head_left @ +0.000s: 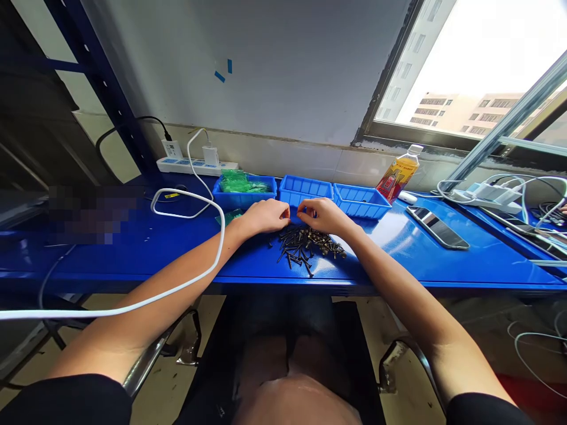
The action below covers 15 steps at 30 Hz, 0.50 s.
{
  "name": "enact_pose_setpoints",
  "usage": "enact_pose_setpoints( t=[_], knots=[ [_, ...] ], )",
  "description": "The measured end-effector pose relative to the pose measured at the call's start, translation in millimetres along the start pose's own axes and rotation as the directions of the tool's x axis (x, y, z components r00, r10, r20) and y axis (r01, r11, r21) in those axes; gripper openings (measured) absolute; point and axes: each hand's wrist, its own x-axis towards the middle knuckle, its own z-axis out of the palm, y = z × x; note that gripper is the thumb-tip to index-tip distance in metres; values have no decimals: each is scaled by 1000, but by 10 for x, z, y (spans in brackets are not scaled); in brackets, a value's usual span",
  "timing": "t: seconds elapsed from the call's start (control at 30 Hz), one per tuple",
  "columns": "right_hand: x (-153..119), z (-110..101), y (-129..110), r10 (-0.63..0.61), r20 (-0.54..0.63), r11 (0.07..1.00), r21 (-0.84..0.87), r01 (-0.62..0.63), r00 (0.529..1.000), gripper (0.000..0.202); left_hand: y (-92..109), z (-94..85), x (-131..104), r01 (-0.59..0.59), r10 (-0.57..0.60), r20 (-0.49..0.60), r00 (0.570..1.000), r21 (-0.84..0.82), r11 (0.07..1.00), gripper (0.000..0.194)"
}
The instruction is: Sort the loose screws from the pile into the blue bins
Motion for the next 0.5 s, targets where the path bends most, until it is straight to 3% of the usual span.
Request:
enact_pose_setpoints(
  t=[0.3, 0.5],
  knots=[
    [16, 4, 22, -8, 27, 1000, 8, 8, 1000, 15, -21, 45, 38, -13, -2, -139, 990, -104, 994, 22],
    [19, -10, 36, -14, -34, 1000, 11, 15, 999, 13, -2, 49, 40, -53, 5, -236, 972, -196, 979, 23]
  ],
)
